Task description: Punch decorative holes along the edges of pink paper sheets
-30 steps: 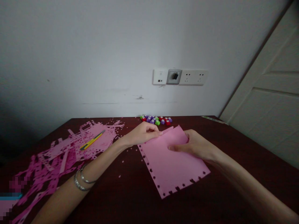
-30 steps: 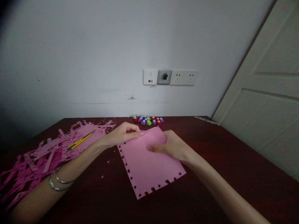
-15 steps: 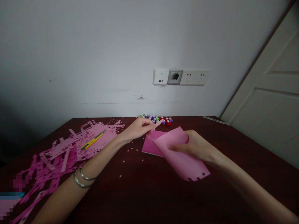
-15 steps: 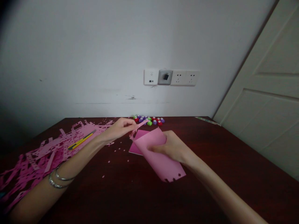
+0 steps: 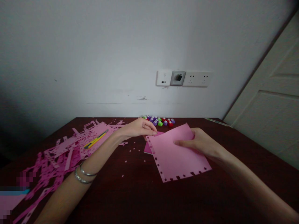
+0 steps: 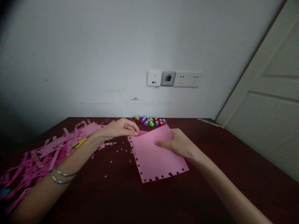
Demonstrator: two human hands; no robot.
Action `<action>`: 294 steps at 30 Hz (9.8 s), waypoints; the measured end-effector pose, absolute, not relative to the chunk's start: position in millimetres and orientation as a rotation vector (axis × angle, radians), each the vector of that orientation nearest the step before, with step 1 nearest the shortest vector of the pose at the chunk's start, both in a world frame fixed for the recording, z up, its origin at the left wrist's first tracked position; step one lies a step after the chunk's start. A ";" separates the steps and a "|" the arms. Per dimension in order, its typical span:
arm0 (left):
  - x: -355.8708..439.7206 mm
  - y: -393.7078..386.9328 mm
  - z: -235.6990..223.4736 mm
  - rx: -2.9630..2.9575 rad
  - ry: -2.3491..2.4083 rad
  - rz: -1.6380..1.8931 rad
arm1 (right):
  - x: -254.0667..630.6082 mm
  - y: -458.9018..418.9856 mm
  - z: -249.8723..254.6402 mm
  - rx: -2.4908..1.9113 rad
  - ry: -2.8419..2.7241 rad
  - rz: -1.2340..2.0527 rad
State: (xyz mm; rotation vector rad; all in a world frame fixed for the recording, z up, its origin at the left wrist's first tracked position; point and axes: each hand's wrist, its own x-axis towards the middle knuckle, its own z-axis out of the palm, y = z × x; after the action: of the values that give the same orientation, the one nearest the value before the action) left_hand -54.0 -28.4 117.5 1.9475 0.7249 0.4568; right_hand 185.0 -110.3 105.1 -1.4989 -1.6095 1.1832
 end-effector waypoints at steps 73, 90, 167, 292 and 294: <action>-63.5 -4.7 93.2 1.925 0.540 0.148 | 192.8 -96.6 119.6 -1.151 -1.906 0.827; -8.4 -44.4 67.7 2.010 0.531 0.519 | 195.3 -87.3 107.6 -1.039 -1.823 1.090; -20.5 -63.1 106.3 1.860 0.696 0.450 | 160.5 -112.8 105.4 -1.250 -2.221 0.994; -17.5 -14.9 61.3 1.317 0.872 1.052 | 228.3 -52.6 72.8 -1.311 -1.346 -0.005; -19.9 -11.7 64.7 1.377 0.873 1.091 | 227.5 -50.3 70.2 -1.298 -1.349 0.031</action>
State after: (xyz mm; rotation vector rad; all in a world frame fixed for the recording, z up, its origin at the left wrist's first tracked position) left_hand -19.9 -11.7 64.7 1.3769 0.8727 1.0908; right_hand 227.5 -50.3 70.2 -1.2983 -1.3488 0.0312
